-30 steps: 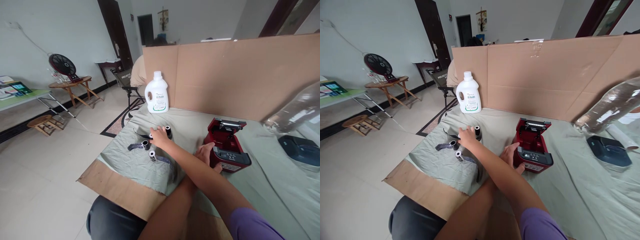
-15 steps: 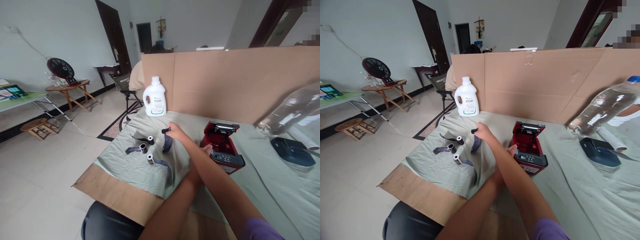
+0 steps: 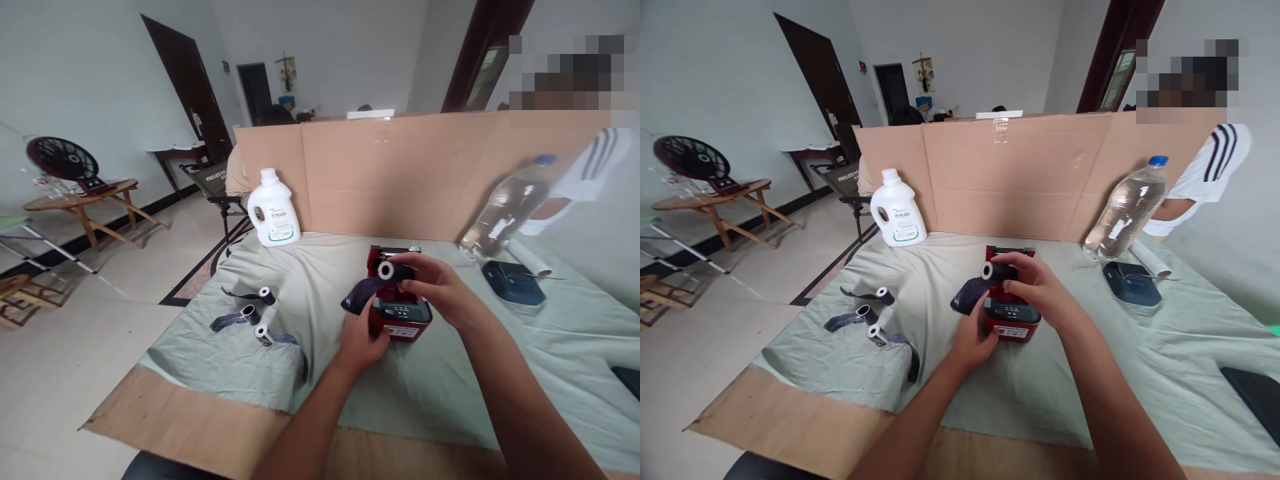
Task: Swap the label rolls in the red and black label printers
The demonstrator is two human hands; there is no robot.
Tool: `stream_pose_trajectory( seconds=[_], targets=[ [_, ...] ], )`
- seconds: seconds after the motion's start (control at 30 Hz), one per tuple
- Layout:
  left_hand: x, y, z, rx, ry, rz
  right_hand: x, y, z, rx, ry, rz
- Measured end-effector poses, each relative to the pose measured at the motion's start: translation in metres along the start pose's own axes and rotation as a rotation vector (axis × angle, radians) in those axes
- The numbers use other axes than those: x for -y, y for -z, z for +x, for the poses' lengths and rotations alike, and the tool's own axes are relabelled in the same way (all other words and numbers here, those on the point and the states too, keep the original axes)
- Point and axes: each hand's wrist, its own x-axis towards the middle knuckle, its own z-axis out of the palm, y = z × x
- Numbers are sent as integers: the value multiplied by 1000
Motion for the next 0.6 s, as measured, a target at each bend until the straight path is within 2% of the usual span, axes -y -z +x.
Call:
stream_pose_trajectory(
  seconds=[0.1, 0.17, 0.23, 0.3, 0.33, 0.37, 0.43, 0.5, 0.53, 0.6],
  targets=[
    [-3, 5, 0, -126, -131, 2, 5, 32, -10, -77, 52, 55],
    [-9, 14, 4, -205, -166, 5, 7, 43, -10, -90, 87, 96],
    [-22, 27, 13, -298, -138, 2, 5, 47, -7, -29, 75, 133],
    [-41, 42, 30, -352, -92, -28, 2, 44, -5, 91, 31, 158],
    [-53, 50, 40, -315, -82, -46, -1, 42, -4, 155, 6, 166],
    [-65, 57, 50, -211, -81, -54, -4, 38, -3, 207, -17, 171],
    [-89, 70, 71, 107, -114, -33, -9, 32, -2, 269, -52, 168],
    [-108, 78, 87, 324, -155, 24, -14, 27, 0, 266, -75, 152],
    [-114, 80, 92, 372, -162, 53, -16, 25, 0, 251, -81, 142],
    [-120, 83, 96, 391, -145, 90, -19, 24, 1, 224, -84, 129]
  ],
)
